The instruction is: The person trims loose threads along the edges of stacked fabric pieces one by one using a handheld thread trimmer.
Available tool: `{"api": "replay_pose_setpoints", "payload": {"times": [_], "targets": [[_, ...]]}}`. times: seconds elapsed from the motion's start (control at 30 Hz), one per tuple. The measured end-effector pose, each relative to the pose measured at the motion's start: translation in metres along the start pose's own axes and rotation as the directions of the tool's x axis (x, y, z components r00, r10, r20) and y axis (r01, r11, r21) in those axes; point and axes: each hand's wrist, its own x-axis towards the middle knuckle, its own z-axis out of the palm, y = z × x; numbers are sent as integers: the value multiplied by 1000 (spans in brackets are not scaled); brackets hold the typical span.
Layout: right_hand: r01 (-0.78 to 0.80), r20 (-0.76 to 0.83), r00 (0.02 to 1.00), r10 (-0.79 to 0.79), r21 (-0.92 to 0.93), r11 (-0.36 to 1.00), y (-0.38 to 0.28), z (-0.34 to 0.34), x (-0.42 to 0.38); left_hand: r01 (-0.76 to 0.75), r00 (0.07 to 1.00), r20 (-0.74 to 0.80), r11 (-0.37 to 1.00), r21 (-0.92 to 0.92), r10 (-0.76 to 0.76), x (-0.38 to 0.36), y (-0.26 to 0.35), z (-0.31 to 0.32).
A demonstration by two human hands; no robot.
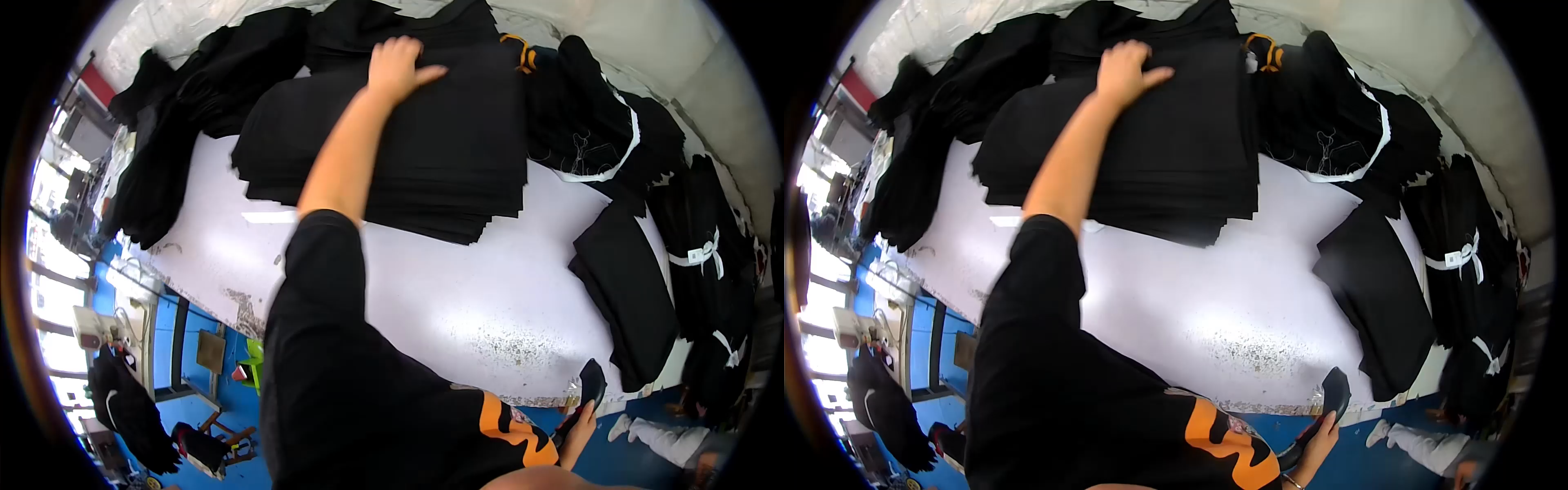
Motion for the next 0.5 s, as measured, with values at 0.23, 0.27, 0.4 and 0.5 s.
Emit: {"api": "replay_pose_setpoints", "payload": {"times": [0.23, 0.27, 0.4, 0.5], "targets": [[-38, -107, 994, 36, -18, 999, 12, -1, -20, 315, 794, 525, 946, 80, -308, -100, 7, 110], [32, -71, 997, -34, -28, 999, 0, 10, -22, 326, 796, 529, 945, 38, -296, -105, 5, 106], [-52, 24, 998, 51, 47, 998, -5, 11, -27, 510, 776, 584, 783, -357, -239, -121, 11, 85], [26, 95, 995, -28, 31, 999, 0, 11, -25, 444, 880, 462, 530, -722, -107, -93, 131, -32]]}}
